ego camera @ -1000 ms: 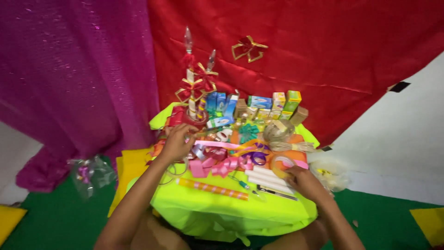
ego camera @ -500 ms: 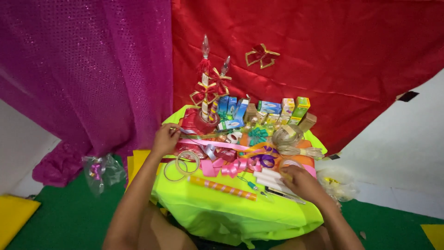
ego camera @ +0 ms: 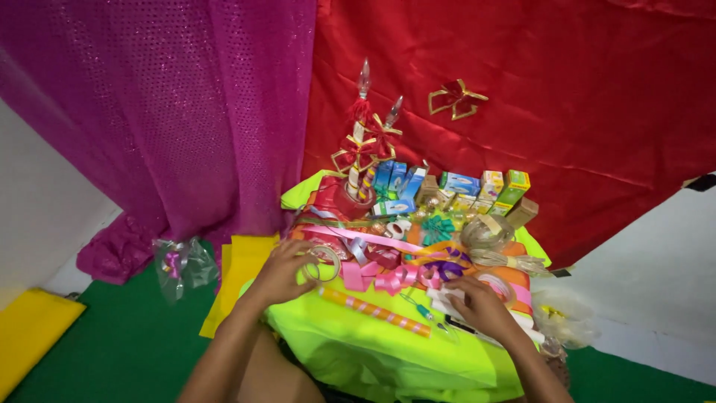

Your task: Taping a yellow stick and assembling it with other decorative items on a small table

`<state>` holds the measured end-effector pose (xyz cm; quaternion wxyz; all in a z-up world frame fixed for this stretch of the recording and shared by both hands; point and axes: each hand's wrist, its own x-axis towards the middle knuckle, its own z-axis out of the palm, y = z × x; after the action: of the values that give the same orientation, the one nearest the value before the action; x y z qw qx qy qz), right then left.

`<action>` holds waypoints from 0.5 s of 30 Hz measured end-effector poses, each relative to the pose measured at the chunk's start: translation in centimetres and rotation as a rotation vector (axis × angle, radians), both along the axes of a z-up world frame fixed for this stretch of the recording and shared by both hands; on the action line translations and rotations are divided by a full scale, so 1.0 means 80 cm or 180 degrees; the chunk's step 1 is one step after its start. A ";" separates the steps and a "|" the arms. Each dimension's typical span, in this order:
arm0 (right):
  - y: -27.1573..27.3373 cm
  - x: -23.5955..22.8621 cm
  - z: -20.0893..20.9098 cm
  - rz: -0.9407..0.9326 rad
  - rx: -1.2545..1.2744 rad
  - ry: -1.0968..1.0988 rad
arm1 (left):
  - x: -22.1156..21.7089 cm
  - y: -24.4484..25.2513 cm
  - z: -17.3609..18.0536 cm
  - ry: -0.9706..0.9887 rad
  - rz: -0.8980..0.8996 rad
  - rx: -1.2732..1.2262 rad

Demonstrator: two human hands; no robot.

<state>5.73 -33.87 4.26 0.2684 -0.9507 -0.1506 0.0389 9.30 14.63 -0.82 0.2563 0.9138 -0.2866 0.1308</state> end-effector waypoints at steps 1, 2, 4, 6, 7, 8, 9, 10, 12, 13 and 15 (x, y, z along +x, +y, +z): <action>0.006 0.001 0.003 0.0011 -0.0003 0.0005 | 0.000 0.002 -0.004 0.0005 0.0011 -0.0003; 0.013 0.001 0.007 0.0163 -0.0020 -0.0075 | -0.001 0.004 -0.008 -0.0061 -0.0108 -0.0003; 0.029 -0.004 0.022 0.0307 -0.0040 -0.0170 | -0.002 0.007 -0.003 -0.0144 -0.0234 -0.0003; 0.044 -0.016 0.040 0.0400 0.0248 -0.0237 | -0.003 0.002 0.009 -0.0195 -0.0233 -0.0844; 0.052 -0.022 0.037 0.0379 0.0238 -0.0262 | -0.009 -0.010 0.025 -0.0216 -0.0258 -0.0851; 0.059 -0.027 0.034 0.0384 0.0582 -0.0444 | -0.016 -0.021 0.041 -0.0003 -0.0193 -0.1613; 0.066 -0.036 0.028 0.0382 0.0931 -0.0618 | -0.026 -0.032 0.056 0.0238 -0.0133 -0.2365; 0.084 -0.049 0.032 0.0352 0.0926 -0.0634 | -0.034 -0.053 0.042 0.0239 -0.0168 -0.2365; 0.119 -0.075 0.042 0.0384 0.1878 -0.0538 | -0.046 -0.099 0.016 0.1421 -0.1192 -0.4213; 0.129 -0.086 0.043 0.0333 0.1871 -0.0566 | -0.064 -0.122 0.021 0.1449 -0.1247 -0.4202; 0.149 -0.102 0.047 0.0644 0.2996 -0.0374 | -0.097 -0.164 0.034 0.2453 -0.1503 -0.4444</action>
<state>-2.42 -21.94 8.03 0.6553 -0.7072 -0.2584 -0.0612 1.56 1.49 1.86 0.8652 0.4413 -0.2160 -0.1007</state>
